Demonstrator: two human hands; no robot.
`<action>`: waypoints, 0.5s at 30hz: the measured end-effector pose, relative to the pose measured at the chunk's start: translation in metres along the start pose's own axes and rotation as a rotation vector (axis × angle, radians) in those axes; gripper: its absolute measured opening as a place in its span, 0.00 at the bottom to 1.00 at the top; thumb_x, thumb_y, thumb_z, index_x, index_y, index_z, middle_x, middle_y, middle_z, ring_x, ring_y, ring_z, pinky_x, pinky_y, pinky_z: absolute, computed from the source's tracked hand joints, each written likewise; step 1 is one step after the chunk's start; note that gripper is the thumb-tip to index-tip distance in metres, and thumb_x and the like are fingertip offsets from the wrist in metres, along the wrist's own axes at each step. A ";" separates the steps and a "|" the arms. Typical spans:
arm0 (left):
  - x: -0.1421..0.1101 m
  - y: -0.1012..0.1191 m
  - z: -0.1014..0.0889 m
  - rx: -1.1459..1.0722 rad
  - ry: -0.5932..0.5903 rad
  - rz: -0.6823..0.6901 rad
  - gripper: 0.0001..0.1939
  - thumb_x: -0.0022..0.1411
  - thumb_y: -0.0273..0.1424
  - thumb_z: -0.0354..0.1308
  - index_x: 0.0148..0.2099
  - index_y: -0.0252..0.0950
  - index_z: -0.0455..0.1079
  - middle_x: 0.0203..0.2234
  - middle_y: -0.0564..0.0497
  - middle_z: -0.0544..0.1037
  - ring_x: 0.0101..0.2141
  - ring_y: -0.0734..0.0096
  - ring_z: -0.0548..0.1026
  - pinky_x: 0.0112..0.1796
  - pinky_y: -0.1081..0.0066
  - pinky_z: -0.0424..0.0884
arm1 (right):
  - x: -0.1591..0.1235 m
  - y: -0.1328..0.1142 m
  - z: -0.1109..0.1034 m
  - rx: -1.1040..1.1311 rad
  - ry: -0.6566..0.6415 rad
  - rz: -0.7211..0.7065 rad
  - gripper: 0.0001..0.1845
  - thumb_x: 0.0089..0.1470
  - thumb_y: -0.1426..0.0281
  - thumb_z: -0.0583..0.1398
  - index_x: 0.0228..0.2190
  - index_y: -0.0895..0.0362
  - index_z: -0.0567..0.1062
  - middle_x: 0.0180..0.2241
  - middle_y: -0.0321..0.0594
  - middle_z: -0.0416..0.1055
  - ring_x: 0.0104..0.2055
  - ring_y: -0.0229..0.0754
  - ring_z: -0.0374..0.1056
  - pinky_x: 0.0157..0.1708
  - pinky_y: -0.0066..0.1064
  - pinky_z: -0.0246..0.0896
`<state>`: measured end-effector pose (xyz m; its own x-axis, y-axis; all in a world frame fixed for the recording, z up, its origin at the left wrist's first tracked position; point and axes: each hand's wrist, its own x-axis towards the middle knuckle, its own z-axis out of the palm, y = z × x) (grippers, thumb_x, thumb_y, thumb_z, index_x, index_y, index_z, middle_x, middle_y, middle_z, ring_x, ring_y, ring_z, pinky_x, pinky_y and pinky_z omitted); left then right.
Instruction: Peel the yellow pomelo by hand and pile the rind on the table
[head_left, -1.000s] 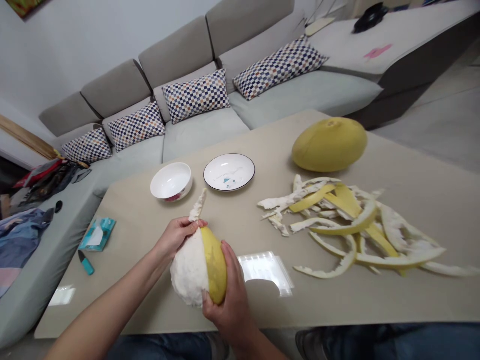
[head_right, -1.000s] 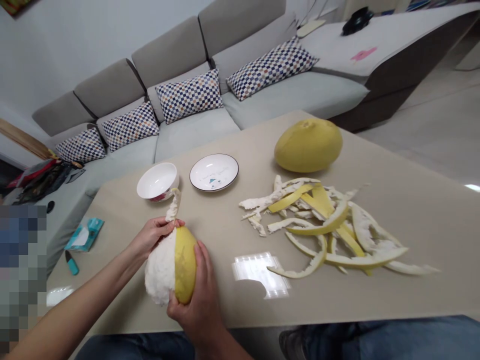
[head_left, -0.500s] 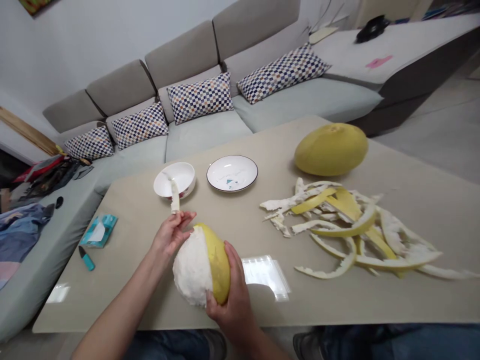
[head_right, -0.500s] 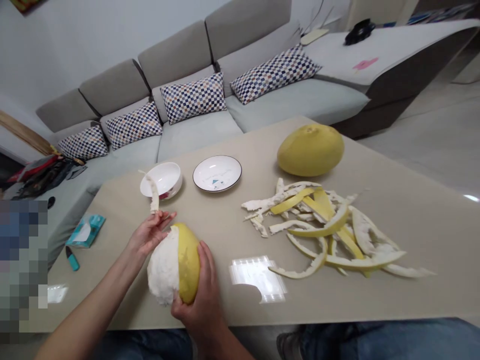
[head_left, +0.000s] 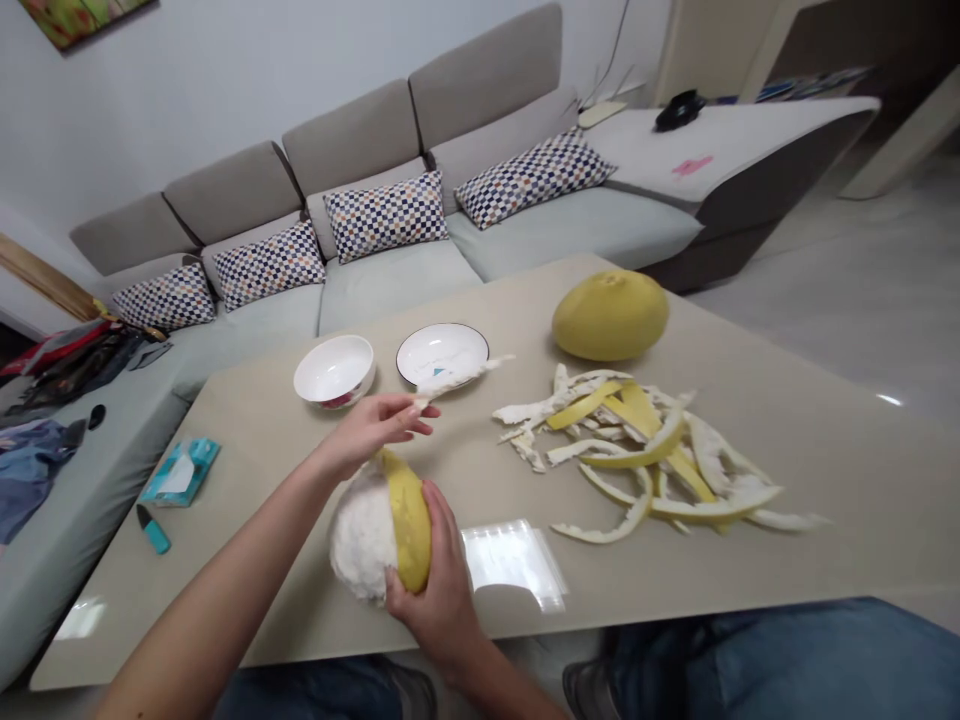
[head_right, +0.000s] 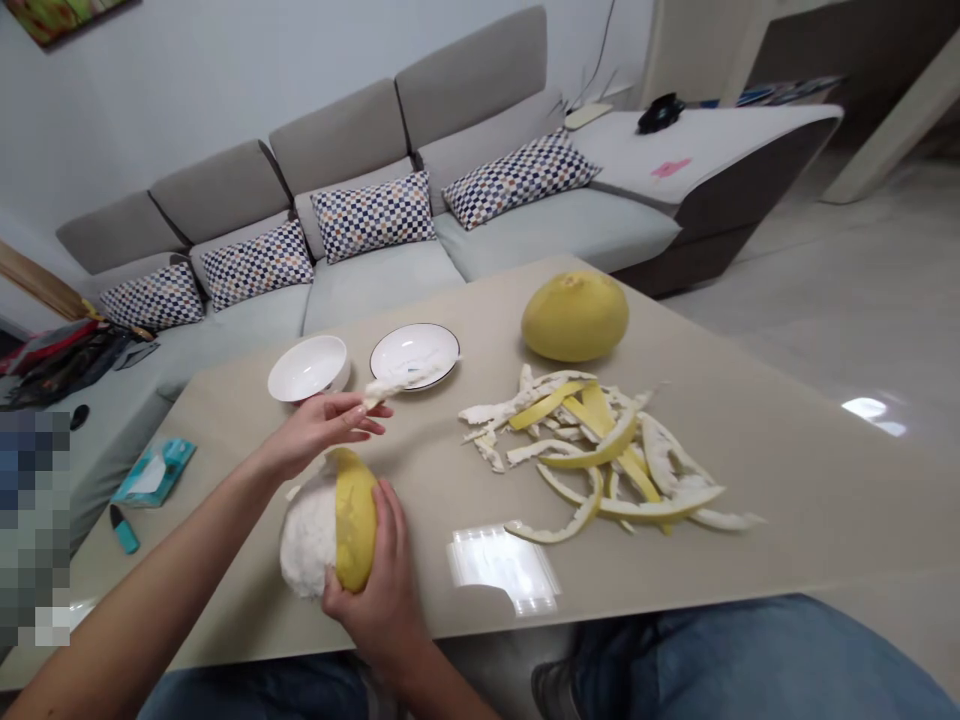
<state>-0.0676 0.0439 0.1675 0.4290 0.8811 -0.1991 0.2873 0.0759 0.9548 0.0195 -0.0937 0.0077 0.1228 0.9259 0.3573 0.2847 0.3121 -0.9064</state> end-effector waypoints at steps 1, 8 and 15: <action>0.002 0.006 0.007 -0.012 -0.061 -0.008 0.26 0.61 0.44 0.62 0.58 0.37 0.70 0.55 0.38 0.74 0.49 0.54 0.76 0.49 0.56 0.71 | 0.001 0.000 -0.001 -0.002 -0.010 0.005 0.52 0.43 0.72 0.62 0.65 0.56 0.45 0.66 0.53 0.48 0.67 0.59 0.48 0.63 0.55 0.52; -0.030 0.003 0.000 0.537 -0.146 0.157 0.20 0.65 0.40 0.58 0.58 0.45 0.70 0.59 0.45 0.70 0.58 0.57 0.69 0.56 0.56 0.68 | 0.007 0.002 -0.014 0.031 -0.150 0.046 0.51 0.49 0.65 0.65 0.66 0.54 0.45 0.67 0.53 0.47 0.69 0.57 0.46 0.64 0.54 0.49; -0.089 -0.029 -0.034 0.712 -0.191 0.150 0.30 0.64 0.37 0.59 0.66 0.47 0.58 0.67 0.45 0.59 0.66 0.56 0.56 0.64 0.48 0.52 | 0.035 0.013 -0.045 0.192 -0.435 0.034 0.41 0.57 0.59 0.61 0.66 0.50 0.51 0.68 0.48 0.48 0.69 0.50 0.46 0.65 0.52 0.49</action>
<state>-0.1430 -0.0210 0.1648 0.6293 0.7572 -0.1748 0.6708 -0.4157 0.6142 0.0699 -0.0669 0.0181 -0.2922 0.9266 0.2367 0.1015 0.2761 -0.9557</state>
